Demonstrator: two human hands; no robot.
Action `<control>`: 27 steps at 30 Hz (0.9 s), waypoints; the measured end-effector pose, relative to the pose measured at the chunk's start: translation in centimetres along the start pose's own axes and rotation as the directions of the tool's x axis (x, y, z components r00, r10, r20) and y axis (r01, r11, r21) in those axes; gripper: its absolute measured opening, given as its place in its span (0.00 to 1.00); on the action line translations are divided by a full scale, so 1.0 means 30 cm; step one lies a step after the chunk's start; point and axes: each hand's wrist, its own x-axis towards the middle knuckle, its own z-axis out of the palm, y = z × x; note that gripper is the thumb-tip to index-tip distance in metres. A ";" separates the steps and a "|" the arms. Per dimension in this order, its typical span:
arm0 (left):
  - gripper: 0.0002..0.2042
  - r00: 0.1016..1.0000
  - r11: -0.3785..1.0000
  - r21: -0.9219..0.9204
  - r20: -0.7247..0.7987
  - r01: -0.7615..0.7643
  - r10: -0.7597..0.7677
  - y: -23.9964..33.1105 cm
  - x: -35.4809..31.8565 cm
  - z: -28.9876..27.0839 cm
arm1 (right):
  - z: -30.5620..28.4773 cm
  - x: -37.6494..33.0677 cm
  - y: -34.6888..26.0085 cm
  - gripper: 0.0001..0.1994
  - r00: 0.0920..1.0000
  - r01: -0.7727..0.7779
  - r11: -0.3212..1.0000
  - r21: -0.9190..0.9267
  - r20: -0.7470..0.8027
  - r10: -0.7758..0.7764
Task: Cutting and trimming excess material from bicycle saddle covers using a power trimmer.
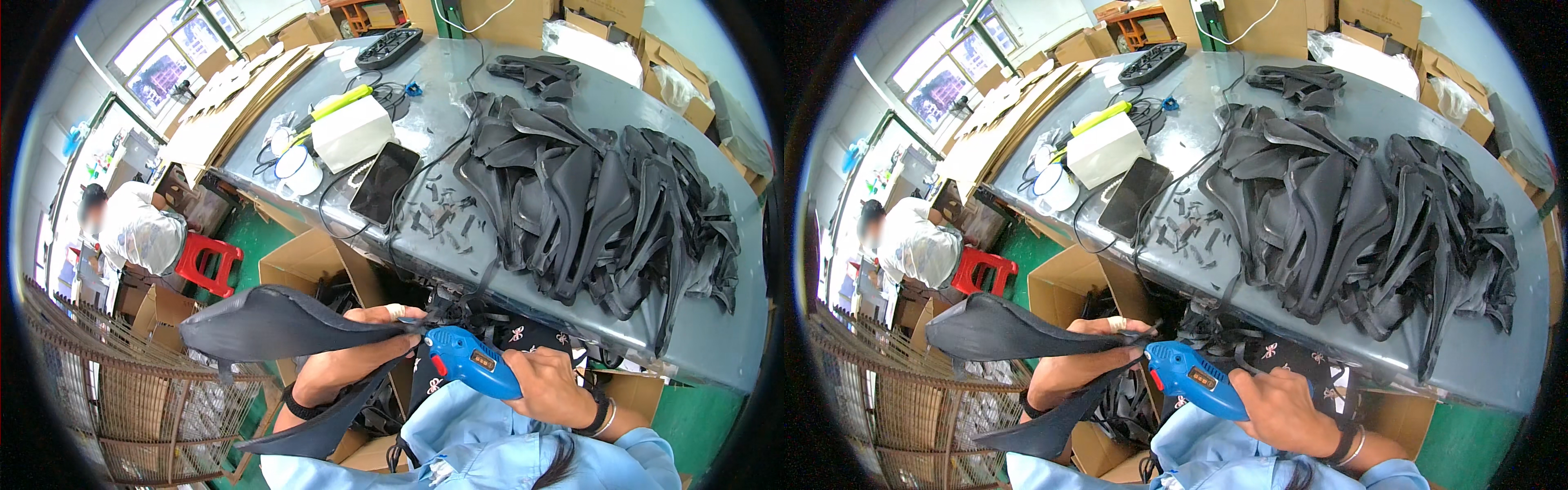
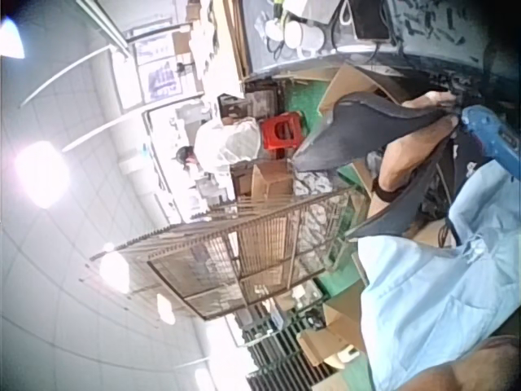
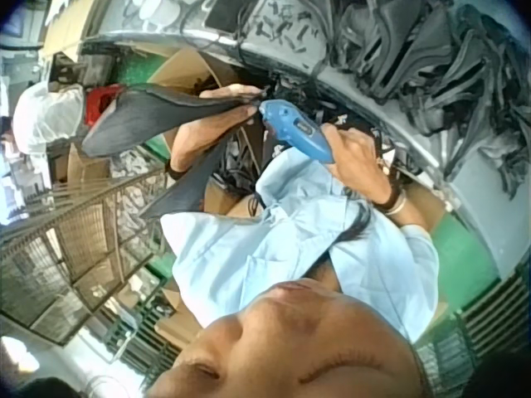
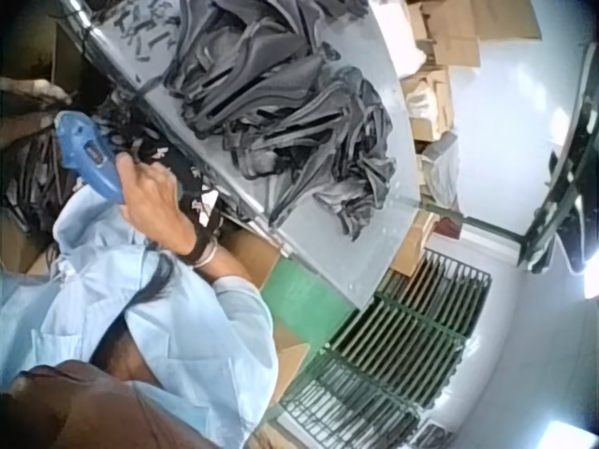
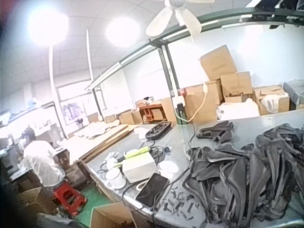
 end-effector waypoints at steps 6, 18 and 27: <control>0.15 0.973 0.960 0.163 0.005 -0.228 0.231 -0.075 0.064 0.029 | 0.000 0.010 -0.011 0.24 1.000 -0.004 0.997 0.073 -0.026 0.006; 0.19 0.708 0.687 -0.198 -0.330 -0.699 0.625 -0.024 0.046 0.026 | -0.006 0.032 -0.012 0.22 0.992 -0.080 0.993 0.092 -0.087 0.088; 0.19 0.407 0.379 -0.256 -0.820 -0.889 0.402 -0.098 0.081 0.139 | -0.011 0.035 -0.028 0.22 0.992 -0.081 0.992 0.097 -0.085 0.089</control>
